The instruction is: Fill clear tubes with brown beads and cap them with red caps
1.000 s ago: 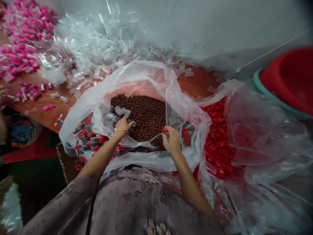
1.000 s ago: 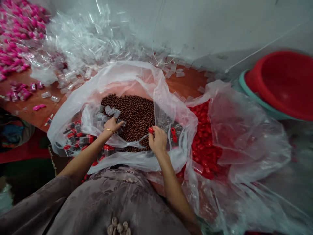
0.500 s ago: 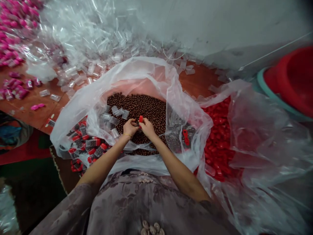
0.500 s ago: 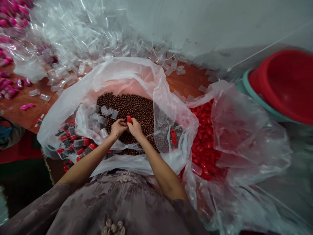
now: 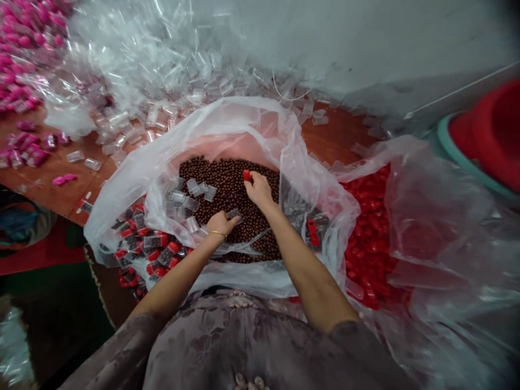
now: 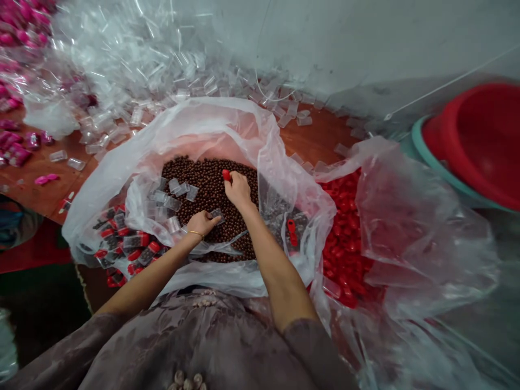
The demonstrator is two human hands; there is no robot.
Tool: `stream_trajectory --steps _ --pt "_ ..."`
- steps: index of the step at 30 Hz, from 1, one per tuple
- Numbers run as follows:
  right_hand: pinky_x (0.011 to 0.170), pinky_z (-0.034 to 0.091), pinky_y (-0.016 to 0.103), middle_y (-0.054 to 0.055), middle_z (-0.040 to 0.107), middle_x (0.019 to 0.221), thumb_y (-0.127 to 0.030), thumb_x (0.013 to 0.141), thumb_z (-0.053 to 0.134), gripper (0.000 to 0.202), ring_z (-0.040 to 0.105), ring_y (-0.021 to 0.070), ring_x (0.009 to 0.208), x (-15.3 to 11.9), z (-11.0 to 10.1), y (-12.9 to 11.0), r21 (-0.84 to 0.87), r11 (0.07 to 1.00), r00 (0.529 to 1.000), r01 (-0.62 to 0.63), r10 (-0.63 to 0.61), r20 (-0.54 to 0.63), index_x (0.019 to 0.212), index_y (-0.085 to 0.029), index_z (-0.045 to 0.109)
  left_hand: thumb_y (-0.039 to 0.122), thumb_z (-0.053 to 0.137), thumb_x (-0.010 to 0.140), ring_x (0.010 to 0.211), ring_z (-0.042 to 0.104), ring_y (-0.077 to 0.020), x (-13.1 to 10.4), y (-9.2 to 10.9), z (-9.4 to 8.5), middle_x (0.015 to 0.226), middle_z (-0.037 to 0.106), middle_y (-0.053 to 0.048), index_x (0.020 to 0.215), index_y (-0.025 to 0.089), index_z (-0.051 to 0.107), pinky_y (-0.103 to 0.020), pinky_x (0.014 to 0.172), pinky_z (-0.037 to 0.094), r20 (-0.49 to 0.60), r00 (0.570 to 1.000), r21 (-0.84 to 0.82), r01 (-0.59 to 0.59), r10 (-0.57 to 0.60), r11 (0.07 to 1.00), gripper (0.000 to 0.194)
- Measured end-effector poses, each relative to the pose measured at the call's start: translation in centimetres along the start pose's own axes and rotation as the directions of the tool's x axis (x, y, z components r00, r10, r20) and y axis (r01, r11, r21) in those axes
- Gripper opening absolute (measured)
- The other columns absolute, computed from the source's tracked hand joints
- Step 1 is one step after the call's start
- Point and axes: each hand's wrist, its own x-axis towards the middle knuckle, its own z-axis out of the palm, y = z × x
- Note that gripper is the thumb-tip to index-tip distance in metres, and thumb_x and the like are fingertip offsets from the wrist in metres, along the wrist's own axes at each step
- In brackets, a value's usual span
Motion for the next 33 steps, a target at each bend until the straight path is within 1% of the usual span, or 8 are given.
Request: stream_trajectory --steps 6,10,14,18,21,23,28,33 --pt "0.089 0.037 0.040 0.011 0.062 0.099 -0.022 0.080 0.043 0.022 0.053 0.0245 0.094 3.4 2.5 -0.3 -0.025 0.990 0.967 0.137 -0.128 0.222 0.097 -0.016 0.056 0.056 0.054 0.070 0.075 0.062 -0.0194 1.2 0.1 0.6 0.074 0.068 -0.007 0.065 0.018 0.064 -0.025 0.061 0.040 0.015 1.000 -0.143 0.018 -0.016 0.990 0.040" --pt "0.086 0.039 0.035 0.008 0.063 0.098 -0.025 0.081 0.043 0.022 0.054 0.0216 0.092 0.1 2.7 0.0 0.048 0.996 0.949 0.070 -0.081 0.306 0.097 -0.018 0.056 0.052 0.052 0.073 0.067 0.061 -0.0152 2.2 -0.3 1.4 0.067 0.066 -0.003 0.069 0.017 0.063 -0.023 0.059 0.041 -0.003 0.999 -0.282 0.047 -0.050 0.958 0.037" --pt "0.084 0.040 0.032 0.004 0.064 0.093 -0.027 0.081 0.040 0.021 0.056 0.0181 0.086 -4.1 1.9 0.0 0.202 0.979 0.934 -0.031 -0.043 0.355 0.093 -0.020 0.057 0.040 0.057 0.073 0.077 0.061 -0.0159 2.3 -0.7 2.4 0.084 0.068 -0.005 0.087 0.015 0.062 -0.024 0.067 0.044 -0.094 0.996 -0.357 -0.026 -0.008 0.934 0.028" --pt "0.084 0.041 0.030 0.002 0.065 0.095 -0.028 0.081 0.038 0.025 0.057 0.0150 0.086 -7.3 0.3 -0.8 0.488 0.868 0.960 -0.089 -0.057 0.275 0.091 -0.019 0.059 0.028 0.059 0.073 0.086 0.060 -0.0140 1.1 -1.2 2.6 0.095 0.066 -0.004 0.093 0.016 0.059 -0.024 0.078 0.045 -0.193 0.962 -0.485 -0.264 0.192 0.834 0.024" --pt "0.086 0.041 0.029 0.003 0.064 0.096 -0.030 0.081 0.040 0.026 0.056 0.0141 0.089 -9.1 -1.6 -1.5 0.633 0.769 0.994 -0.094 0.039 0.101 0.093 -0.018 0.059 0.027 0.058 0.074 0.091 0.058 -0.0126 -0.1 -1.4 2.0 0.096 0.064 -0.003 0.092 0.017 0.058 -0.025 0.086 0.043 -0.282 0.866 -0.564 -0.498 0.414 0.659 0.021" --pt "0.086 0.040 0.028 0.003 0.063 0.094 -0.032 0.079 0.044 0.024 0.056 0.0137 0.090 -10.2 -3.1 -1.7 0.677 0.728 0.990 -0.106 0.139 0.006 0.090 -0.018 0.059 0.028 0.060 0.073 0.092 0.058 -0.0129 -0.6 -1.3 1.5 0.096 0.063 -0.004 0.092 0.016 0.057 -0.026 0.087 0.043 -0.293 0.820 -0.643 -0.550 0.492 0.534 0.023" --pt "0.050 0.041 0.021 -0.005 0.056 0.065 -0.040 0.074 0.050 0.026 0.048 0.0066 0.046 -12.8 -5.8 -2.0 0.768 0.556 0.935 -0.317 0.320 0.153 0.085 -0.017 0.054 0.035 0.069 0.065 0.084 0.059 -0.0139 -1.5 -0.8 0.8 0.092 0.063 -0.005 0.097 0.014 0.052 -0.029 0.082 0.045 -0.153 0.816 -0.867 -0.382 0.558 0.319 0.042" --pt "0.035 0.033 0.018 -0.009 0.039 0.052 -0.042 0.076 0.044 0.028 0.030 0.0036 0.035 -14.6 -6.9 -2.4 0.798 0.485 0.924 -0.356 0.311 0.223 0.081 -0.017 0.056 0.036 0.070 0.065 0.089 0.057 -0.0150 -3.3 -0.2 0.3 0.096 0.062 -0.006 0.099 0.014 0.056 -0.029 0.085 0.042 -0.069 0.753 -0.882 -0.353 0.654 0.313 0.043"
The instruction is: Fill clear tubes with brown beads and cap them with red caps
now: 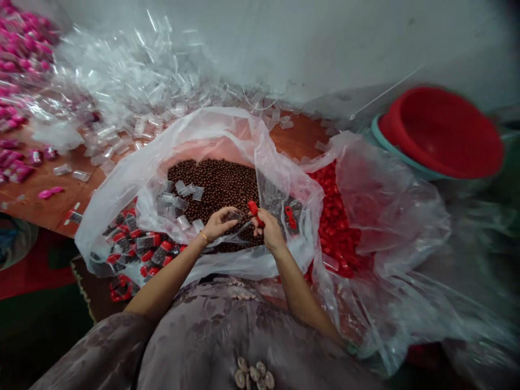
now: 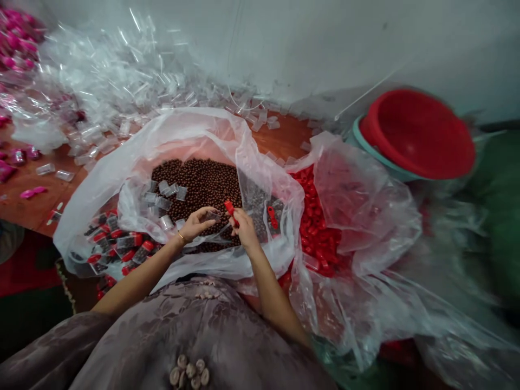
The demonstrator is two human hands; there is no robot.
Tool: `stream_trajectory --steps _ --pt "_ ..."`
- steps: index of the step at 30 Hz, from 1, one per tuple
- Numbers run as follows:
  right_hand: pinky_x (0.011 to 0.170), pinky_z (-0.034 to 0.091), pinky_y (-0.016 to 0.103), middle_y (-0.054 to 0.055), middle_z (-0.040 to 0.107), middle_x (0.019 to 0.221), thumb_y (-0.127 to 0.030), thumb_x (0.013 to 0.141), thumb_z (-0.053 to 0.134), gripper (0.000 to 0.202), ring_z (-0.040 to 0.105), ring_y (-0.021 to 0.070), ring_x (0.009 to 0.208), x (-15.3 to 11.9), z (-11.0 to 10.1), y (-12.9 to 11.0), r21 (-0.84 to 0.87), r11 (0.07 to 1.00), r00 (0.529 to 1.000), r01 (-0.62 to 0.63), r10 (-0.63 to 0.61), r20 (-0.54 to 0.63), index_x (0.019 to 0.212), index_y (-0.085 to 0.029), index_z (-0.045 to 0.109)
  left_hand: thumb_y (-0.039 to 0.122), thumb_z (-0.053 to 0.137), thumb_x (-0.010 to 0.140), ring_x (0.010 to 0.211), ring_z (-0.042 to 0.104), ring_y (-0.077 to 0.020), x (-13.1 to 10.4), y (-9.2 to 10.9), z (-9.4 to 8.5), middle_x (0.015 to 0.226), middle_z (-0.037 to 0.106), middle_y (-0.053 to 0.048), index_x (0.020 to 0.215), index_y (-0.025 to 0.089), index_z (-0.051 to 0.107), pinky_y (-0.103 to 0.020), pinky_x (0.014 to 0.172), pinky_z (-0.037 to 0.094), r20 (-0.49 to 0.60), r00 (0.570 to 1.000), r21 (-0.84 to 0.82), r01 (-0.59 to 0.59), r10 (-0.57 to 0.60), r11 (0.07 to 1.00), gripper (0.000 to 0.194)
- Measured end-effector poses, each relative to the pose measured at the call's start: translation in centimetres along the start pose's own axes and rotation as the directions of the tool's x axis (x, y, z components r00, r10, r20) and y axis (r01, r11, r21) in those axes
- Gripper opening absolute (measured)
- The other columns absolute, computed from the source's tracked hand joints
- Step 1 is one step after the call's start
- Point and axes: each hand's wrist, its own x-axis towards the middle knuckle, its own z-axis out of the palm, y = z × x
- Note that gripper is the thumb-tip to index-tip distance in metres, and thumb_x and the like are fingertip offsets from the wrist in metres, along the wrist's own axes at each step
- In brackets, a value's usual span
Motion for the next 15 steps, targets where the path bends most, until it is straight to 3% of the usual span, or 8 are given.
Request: stream_trajectory --steps 4,7,11,15 --pt "0.035 0.034 0.018 -0.008 0.037 0.055 -0.048 0.081 0.040 0.035 0.029 0.0036 0.036 -1.0 -0.2 -0.2 -0.067 0.998 0.999 0.023 -0.021 0.036 0.084 -0.017 0.057 0.039 0.069 0.065 0.076 0.056 -0.0119 -0.8 0.7 0.9 0.090 0.061 -0.004 0.100 0.013 0.056 -0.024 0.072 0.045 0.100 0.994 -0.018 0.044 -0.042 0.999 0.045" --pt "0.040 0.036 0.019 -0.006 0.041 0.058 -0.047 0.084 0.038 0.036 0.035 0.0049 0.040 -1.7 -0.6 -0.3 -0.233 0.968 0.995 0.093 -0.083 0.056 0.090 -0.017 0.057 0.041 0.067 0.067 0.065 0.054 -0.0091 -1.3 1.4 1.4 0.087 0.060 -0.004 0.103 0.013 0.054 -0.021 0.060 0.043 0.169 0.982 -0.018 0.088 -0.083 0.996 0.047" --pt "0.055 0.044 0.022 -0.002 0.055 0.065 -0.040 0.088 0.035 0.041 0.052 0.0100 0.058 -2.7 -0.8 -0.5 -0.550 0.795 0.966 0.256 -0.232 0.114 0.117 -0.017 0.052 0.043 0.064 0.069 0.063 0.051 -0.0078 -1.9 2.4 1.7 0.087 0.058 -0.003 0.104 0.013 0.053 -0.021 0.059 0.041 0.164 0.983 0.001 0.079 -0.078 0.997 0.047" --pt "0.075 0.048 0.028 0.006 0.066 0.097 -0.034 0.090 0.031 0.043 0.061 0.0151 0.087 -3.2 -0.5 -0.7 -0.690 0.624 0.926 0.368 -0.312 0.212 0.126 -0.017 0.047 0.045 0.063 0.070 0.059 0.048 -0.0066 -2.2 3.0 2.1 0.078 0.055 -0.001 0.103 0.012 0.053 -0.020 0.056 0.039 0.159 0.984 0.001 0.083 -0.082 0.997 0.048"
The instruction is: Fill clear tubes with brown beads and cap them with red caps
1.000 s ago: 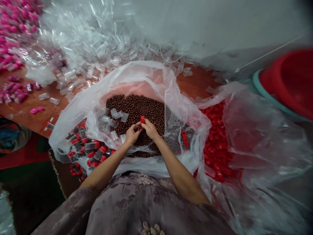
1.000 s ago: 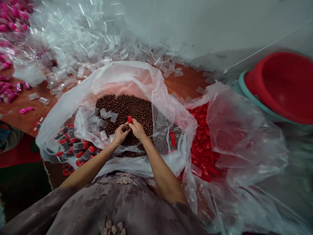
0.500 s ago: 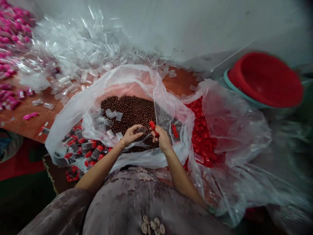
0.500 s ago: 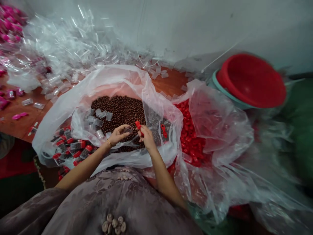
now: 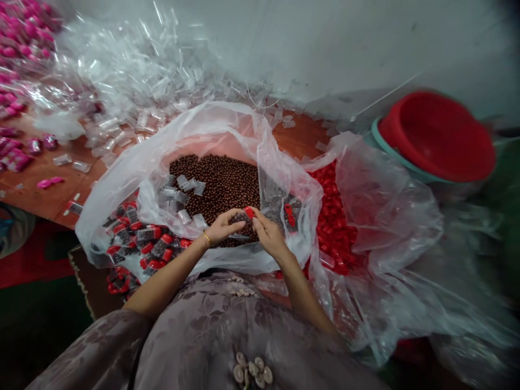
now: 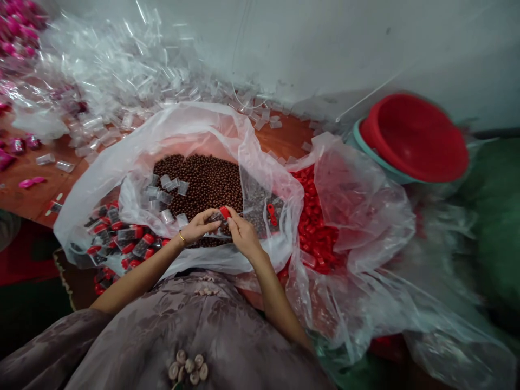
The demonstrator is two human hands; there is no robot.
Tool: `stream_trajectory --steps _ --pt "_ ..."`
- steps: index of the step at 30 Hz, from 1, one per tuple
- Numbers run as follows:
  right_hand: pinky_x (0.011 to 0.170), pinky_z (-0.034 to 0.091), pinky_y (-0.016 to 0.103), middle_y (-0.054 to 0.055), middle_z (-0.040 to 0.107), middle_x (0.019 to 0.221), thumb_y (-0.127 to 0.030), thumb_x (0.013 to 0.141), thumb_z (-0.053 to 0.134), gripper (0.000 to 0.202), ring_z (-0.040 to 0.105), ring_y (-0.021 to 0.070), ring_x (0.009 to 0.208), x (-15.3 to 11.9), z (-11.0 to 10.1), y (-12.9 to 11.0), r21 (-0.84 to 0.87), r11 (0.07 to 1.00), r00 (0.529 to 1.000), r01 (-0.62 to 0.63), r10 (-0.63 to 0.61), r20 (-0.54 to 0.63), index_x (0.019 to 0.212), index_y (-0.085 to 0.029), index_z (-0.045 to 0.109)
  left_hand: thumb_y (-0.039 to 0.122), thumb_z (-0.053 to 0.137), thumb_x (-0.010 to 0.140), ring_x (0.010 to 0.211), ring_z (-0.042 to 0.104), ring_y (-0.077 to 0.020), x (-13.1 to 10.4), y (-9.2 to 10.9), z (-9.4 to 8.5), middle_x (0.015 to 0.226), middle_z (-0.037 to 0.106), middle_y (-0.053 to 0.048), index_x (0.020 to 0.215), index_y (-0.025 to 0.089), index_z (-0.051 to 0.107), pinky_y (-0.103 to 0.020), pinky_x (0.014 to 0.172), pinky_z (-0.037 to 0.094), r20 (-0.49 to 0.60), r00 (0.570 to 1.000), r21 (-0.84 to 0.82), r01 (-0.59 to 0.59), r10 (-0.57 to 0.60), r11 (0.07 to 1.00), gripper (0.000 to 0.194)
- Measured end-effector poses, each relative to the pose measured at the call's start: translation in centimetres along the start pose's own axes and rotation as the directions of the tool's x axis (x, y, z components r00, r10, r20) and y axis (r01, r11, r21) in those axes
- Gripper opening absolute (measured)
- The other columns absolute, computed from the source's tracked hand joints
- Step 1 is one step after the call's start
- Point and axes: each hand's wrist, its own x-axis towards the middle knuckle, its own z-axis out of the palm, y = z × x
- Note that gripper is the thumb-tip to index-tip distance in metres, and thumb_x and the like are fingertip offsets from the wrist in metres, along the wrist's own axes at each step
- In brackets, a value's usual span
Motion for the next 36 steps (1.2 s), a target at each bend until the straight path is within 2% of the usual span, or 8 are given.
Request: stream_trajectory --steps 2,4,8,14,21,26,31,36 --pt "0.083 0.047 0.030 0.009 0.063 0.112 -0.032 0.090 0.030 0.043 0.060 0.0167 0.099 -0.1 -0.1 -0.3 -0.093 0.995 0.999 0.037 -0.038 -0.013 0.126 -0.015 0.047 0.047 0.062 0.070 0.057 0.045 -0.0057 0.0 0.0 0.3 0.075 0.052 0.001 0.102 0.012 0.052 -0.019 0.053 0.037 -0.012 1.000 -0.006 0.003 -0.003 1.000 0.049" --pt "0.082 0.048 0.030 0.010 0.061 0.116 -0.030 0.090 0.030 0.043 0.060 0.0176 0.100 -0.2 -0.4 -0.6 -0.198 0.979 0.999 0.044 -0.045 0.000 0.127 -0.014 0.047 0.049 0.060 0.071 0.056 0.043 -0.0054 -0.1 0.1 0.5 0.072 0.051 0.002 0.101 0.012 0.052 -0.018 0.053 0.036 -0.013 1.000 0.006 -0.001 0.001 1.000 0.049" --pt "0.072 0.050 0.027 0.010 0.067 0.105 -0.027 0.091 0.030 0.043 0.065 0.0174 0.086 -0.8 -1.7 -1.4 -0.404 0.911 0.995 0.087 -0.058 0.083 0.129 -0.014 0.045 0.050 0.058 0.072 0.061 0.045 -0.0070 -0.3 0.5 0.8 0.071 0.052 0.001 0.097 0.012 0.053 -0.019 0.057 0.036 0.011 1.000 0.068 -0.015 0.015 0.998 0.047" --pt "0.058 0.046 0.025 0.011 0.070 0.078 -0.027 0.091 0.026 0.045 0.065 0.0177 0.069 -1.4 -2.4 -1.3 -0.594 0.751 0.951 0.287 -0.148 0.273 0.124 -0.003 0.046 0.052 0.061 0.068 0.062 0.045 -0.0075 -0.3 1.2 0.9 0.071 0.053 0.001 0.088 0.010 0.056 -0.020 0.058 0.036 0.085 0.996 0.158 0.026 -0.039 0.987 0.047" --pt "0.057 0.043 0.023 0.011 0.070 0.078 -0.025 0.092 0.025 0.044 0.065 0.0159 0.069 -2.6 -2.7 -1.5 -0.599 0.732 0.939 0.323 -0.168 0.301 0.124 -0.003 0.044 0.054 0.063 0.064 0.047 0.039 -0.0038 -0.7 0.4 1.5 0.064 0.049 0.003 0.089 0.011 0.052 -0.018 0.044 0.031 0.165 0.974 0.023 0.153 -0.155 0.988 0.051" --pt "0.051 0.039 0.023 0.011 0.069 0.074 -0.025 0.091 0.027 0.044 0.063 0.0162 0.064 -3.7 -2.5 -2.0 -0.642 0.722 0.958 0.256 -0.099 0.270 0.124 -0.004 0.045 0.056 0.061 0.065 0.047 0.040 -0.0036 -0.5 0.1 1.8 0.065 0.051 0.002 0.086 0.010 0.053 -0.017 0.042 0.031 0.260 0.947 0.072 0.176 -0.189 0.982 0.050" --pt "0.049 0.039 0.024 0.013 0.069 0.075 -0.024 0.089 0.026 0.047 0.062 0.0178 0.062 -3.7 -1.5 -1.9 -0.665 0.726 0.975 0.172 -0.030 0.219 0.127 -0.002 0.042 0.054 0.061 0.066 0.050 0.040 -0.0043 0.1 0.3 1.9 0.063 0.050 0.003 0.085 0.010 0.055 -0.017 0.046 0.031 0.175 0.972 0.157 0.127 -0.154 0.979 0.048" --pt "0.049 0.037 0.024 0.010 0.068 0.068 -0.022 0.085 0.031 0.046 0.060 0.0158 0.058 -3.6 -1.7 -1.2 -0.619 0.736 0.957 0.273 -0.143 0.251 0.121 -0.002 0.050 0.051 0.058 0.068 0.054 0.043 -0.0067 -0.6 0.2 2.0 0.065 0.052 0.002 0.085 0.011 0.055 -0.019 0.051 0.035 0.160 0.976 0.288 0.100 -0.151 0.952 0.043"
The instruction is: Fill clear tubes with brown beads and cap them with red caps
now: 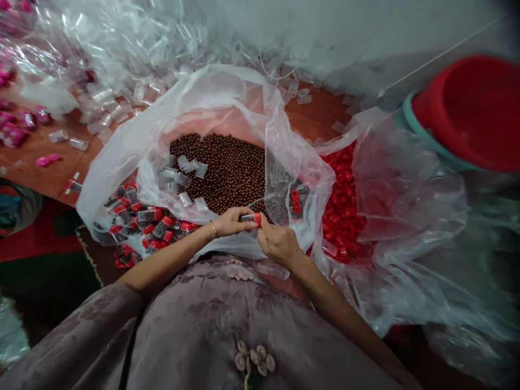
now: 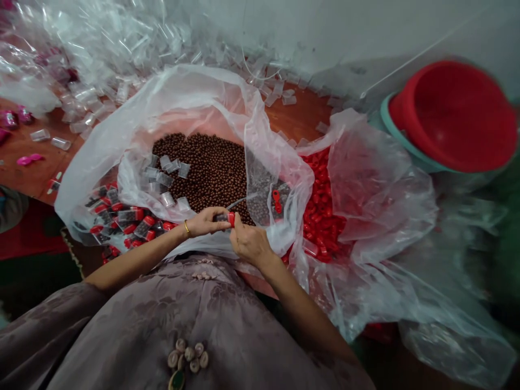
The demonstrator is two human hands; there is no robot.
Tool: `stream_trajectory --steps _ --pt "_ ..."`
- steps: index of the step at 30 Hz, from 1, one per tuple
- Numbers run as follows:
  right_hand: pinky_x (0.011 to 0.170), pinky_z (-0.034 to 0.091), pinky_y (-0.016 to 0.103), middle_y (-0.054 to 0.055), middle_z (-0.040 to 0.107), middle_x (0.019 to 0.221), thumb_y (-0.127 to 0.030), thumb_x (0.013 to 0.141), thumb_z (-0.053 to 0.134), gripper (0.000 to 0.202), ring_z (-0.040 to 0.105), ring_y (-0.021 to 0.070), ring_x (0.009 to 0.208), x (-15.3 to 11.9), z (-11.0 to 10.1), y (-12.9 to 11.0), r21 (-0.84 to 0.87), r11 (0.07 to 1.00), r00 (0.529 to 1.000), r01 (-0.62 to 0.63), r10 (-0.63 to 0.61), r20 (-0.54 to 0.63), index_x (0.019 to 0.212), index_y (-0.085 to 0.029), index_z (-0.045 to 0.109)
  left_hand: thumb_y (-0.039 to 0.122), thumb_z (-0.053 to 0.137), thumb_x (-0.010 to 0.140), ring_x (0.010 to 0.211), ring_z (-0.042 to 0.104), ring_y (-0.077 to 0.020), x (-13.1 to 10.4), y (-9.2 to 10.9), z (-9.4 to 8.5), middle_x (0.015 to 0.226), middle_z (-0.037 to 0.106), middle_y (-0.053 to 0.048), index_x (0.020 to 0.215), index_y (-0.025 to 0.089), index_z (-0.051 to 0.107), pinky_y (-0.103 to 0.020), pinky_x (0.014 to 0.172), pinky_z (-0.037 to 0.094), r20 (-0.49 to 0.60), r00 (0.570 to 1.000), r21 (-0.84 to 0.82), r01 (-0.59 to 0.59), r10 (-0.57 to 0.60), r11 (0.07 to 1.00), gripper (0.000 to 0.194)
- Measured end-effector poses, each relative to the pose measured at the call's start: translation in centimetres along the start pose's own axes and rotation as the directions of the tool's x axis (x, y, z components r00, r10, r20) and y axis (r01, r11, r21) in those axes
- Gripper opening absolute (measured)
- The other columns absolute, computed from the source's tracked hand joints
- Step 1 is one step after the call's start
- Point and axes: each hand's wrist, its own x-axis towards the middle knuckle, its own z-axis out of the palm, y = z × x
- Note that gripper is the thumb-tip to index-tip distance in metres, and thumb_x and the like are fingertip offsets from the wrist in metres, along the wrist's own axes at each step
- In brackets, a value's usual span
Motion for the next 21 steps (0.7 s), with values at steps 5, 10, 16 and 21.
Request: stream_trajectory --steps 5,10,16,21 --pt "0.050 0.036 0.024 0.007 0.065 0.061 -0.020 0.084 0.032 0.044 0.057 0.0140 0.054 -0.2 -0.8 -0.2 -0.013 0.997 0.995 0.079 -0.080 -0.053 0.117 -0.004 0.054 0.035 0.063 0.063 0.065 0.052 -0.0136 -1.2 0.9 0.5 0.070 0.058 -0.002 0.081 0.014 0.057 -0.023 0.061 0.038 -0.082 0.995 0.509 -0.001 0.049 0.861 0.028" --pt "0.046 0.035 0.026 0.007 0.062 0.057 -0.018 0.081 0.031 0.048 0.054 0.0153 0.049 -0.8 0.0 -1.6 -0.023 0.998 0.996 0.061 -0.062 -0.067 0.123 0.001 0.048 0.031 0.055 0.066 0.067 0.058 -0.0180 -1.6 1.7 1.0 0.070 0.063 -0.004 0.077 0.017 0.060 -0.025 0.060 0.038 -0.153 0.988 0.759 0.115 0.004 0.641 0.018" --pt "0.042 0.032 0.027 0.012 0.061 0.055 -0.019 0.079 0.033 0.052 0.050 0.0170 0.043 -0.5 0.0 -2.5 -0.034 0.999 0.999 -0.001 0.003 0.045 0.121 0.007 0.048 0.029 0.054 0.066 0.071 0.061 -0.0218 -0.7 1.7 1.1 0.072 0.065 -0.007 0.078 0.018 0.062 -0.028 0.062 0.040 -0.137 0.991 0.823 0.111 0.004 0.557 0.018" --pt "0.047 0.033 0.024 0.008 0.063 0.058 -0.027 0.082 0.034 0.042 0.053 0.0148 0.049 0.9 -2.2 -1.7 0.079 0.995 0.999 -0.054 0.055 -0.001 0.107 -0.006 0.061 0.034 0.053 0.068 0.066 0.060 -0.0194 -0.5 2.1 1.1 0.069 0.065 -0.006 0.075 0.017 0.063 -0.025 0.058 0.038 -0.253 0.967 0.740 0.177 0.025 0.649 0.021"
